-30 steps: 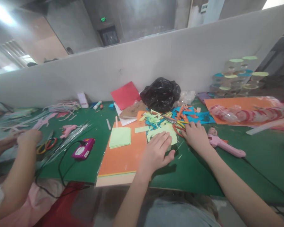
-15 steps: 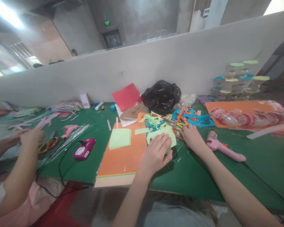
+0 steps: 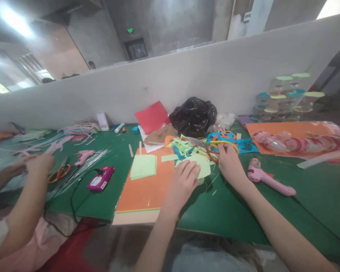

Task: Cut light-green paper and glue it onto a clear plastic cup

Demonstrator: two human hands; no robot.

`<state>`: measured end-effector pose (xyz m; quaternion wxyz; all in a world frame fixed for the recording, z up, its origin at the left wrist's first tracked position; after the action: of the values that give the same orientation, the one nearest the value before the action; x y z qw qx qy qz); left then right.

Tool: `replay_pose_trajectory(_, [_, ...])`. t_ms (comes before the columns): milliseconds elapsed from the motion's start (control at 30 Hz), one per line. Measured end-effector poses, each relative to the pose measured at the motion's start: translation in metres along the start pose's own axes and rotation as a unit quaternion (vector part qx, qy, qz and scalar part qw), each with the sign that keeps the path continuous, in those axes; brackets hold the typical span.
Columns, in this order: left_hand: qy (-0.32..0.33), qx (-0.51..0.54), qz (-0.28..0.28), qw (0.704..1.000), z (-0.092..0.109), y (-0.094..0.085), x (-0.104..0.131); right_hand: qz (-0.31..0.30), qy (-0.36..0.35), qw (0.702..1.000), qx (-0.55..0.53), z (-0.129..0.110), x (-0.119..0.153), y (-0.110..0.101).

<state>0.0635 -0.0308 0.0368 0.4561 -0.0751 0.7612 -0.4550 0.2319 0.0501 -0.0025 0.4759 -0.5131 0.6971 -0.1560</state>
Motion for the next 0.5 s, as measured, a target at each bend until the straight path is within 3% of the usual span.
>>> replay_pose_trajectory(167, [-0.01, -0.01, 0.007, 1.0, -0.003, 0.001, 0.001, 0.059, 0.076, 0.987, -0.131, 0.024, -0.003, -0.013])
replay_pose_trajectory(267, [-0.01, -0.003, 0.018, 1.0, -0.004, -0.001, 0.002, 0.055, 0.129, 0.965, -0.222, 0.037, -0.002, -0.016])
replay_pose_trajectory(367, [0.0, 0.009, 0.017, 1.0, -0.003, -0.001, 0.002, 0.003, 0.171, 0.928, -0.33, 0.033, 0.0, -0.011])
replay_pose_trajectory(500, [0.008, 0.017, 0.017, 1.0, -0.001, -0.001, 0.002, -0.108, 0.205, 0.853, -0.467, 0.003, 0.006, 0.001])
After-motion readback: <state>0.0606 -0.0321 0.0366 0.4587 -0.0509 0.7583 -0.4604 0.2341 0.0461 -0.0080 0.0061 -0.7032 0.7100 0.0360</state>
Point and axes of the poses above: each hand's wrist, its own x-axis away from the middle knuckle, its own y-axis out of the palm, z = x × y, the point moved 10 cm from there along -x, towards the middle knuckle, and after that the axes turned 13 degrees about -x, right-handed, at the moved point
